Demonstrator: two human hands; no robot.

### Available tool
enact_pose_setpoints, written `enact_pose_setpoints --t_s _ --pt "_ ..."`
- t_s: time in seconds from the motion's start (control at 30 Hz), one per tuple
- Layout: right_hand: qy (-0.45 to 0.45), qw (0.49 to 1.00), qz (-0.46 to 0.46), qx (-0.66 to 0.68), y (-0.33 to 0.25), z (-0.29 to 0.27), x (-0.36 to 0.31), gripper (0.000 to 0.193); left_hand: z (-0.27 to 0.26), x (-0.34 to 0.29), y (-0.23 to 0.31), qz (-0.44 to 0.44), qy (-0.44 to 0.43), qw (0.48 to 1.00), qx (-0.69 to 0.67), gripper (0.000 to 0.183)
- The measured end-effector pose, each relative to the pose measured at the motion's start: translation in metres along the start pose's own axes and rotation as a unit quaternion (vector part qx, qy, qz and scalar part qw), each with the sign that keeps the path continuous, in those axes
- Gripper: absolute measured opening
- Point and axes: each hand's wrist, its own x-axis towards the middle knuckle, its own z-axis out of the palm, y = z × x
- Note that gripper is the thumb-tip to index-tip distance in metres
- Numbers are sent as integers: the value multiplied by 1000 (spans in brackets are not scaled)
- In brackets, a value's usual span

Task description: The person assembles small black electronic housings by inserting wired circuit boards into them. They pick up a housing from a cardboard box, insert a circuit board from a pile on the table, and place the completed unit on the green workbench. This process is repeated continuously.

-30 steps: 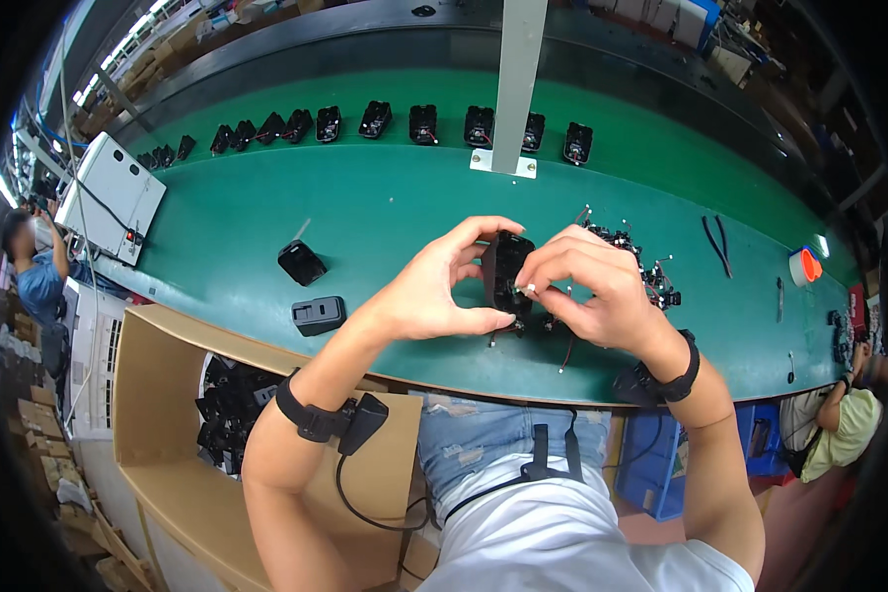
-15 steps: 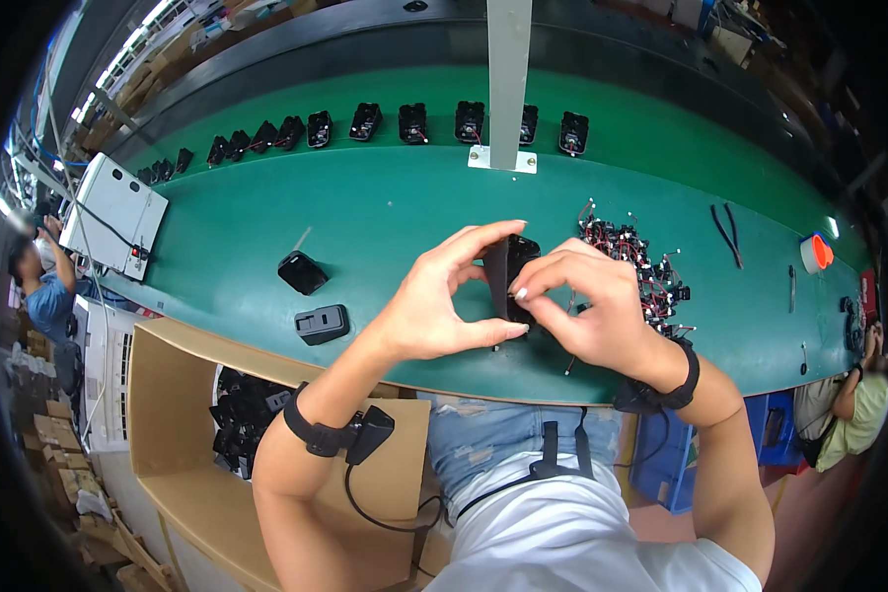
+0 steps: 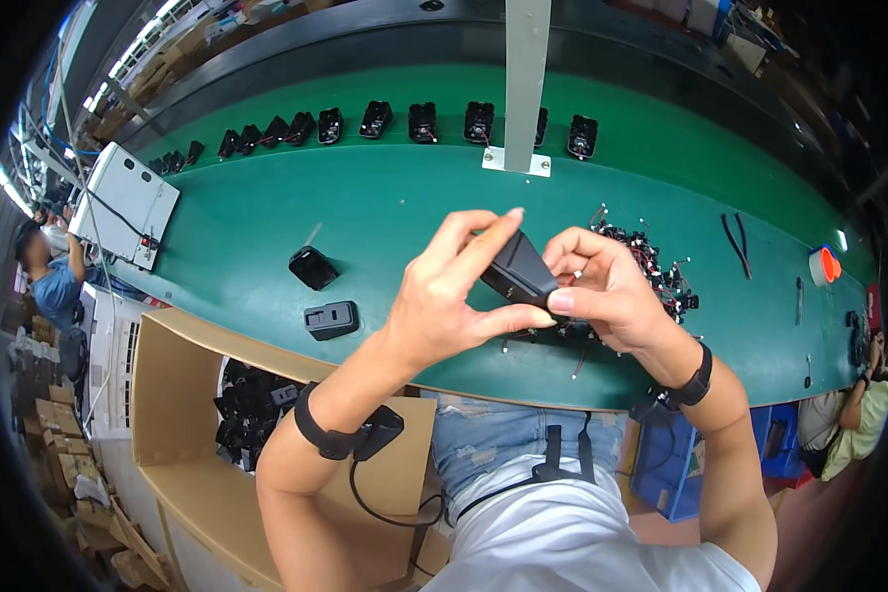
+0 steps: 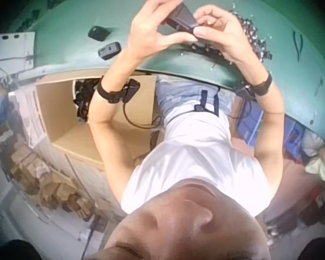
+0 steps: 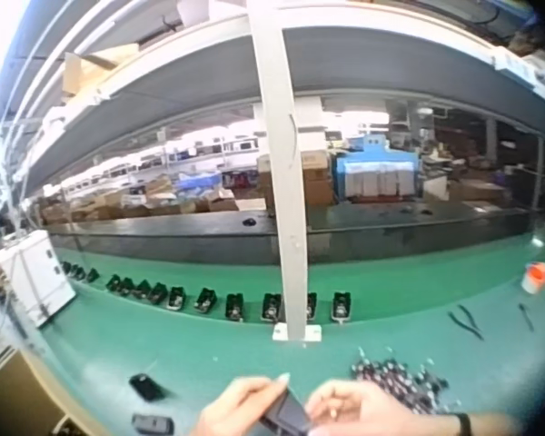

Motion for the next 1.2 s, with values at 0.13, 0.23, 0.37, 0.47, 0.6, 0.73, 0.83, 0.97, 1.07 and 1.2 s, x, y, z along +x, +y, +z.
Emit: enact_pose_setpoints --t_s 0.13,0.23,0.37,0.47,0.6,0.73,0.83,0.97,1.07,1.2 --pt "-37 989 44 138 7 -4 2 25 8 -5 10 -44 24 999 3 80" --pt "-21 981 78 177 6 4 2 25 7 -8 11 -56 -4 998 35 80" --pt "-40 986 21 163 1 -1 8 33 0 -3 5 -46 -11 998 46 77" --pt "-6 997 -75 31 -24 -32 16 39 -10 2 10 -146 -22 989 1 68" --pt "144 951 -154 -226 -69 -91 42 45 -18 -5 -17 -142 -64 971 183 60" --pt "252 770 -127 -573 -63 -186 67 46 -17 -4 -22 -201 -182 936 224 52" --pt "197 649 -91 -729 -47 -216 71 47 -12 -10 -26 -200 -198 931 233 50" --pt "185 661 -57 -725 -47 -221 81 37 -18 -10 -27 -214 -198 933 210 50" --pt "149 614 -108 -767 -52 -214 76 36 -26 -10 -25 -205 -202 935 206 51" --pt "135 618 -169 -756 -70 -160 57 31 -81 -11 7 -244 -269 898 248 57"
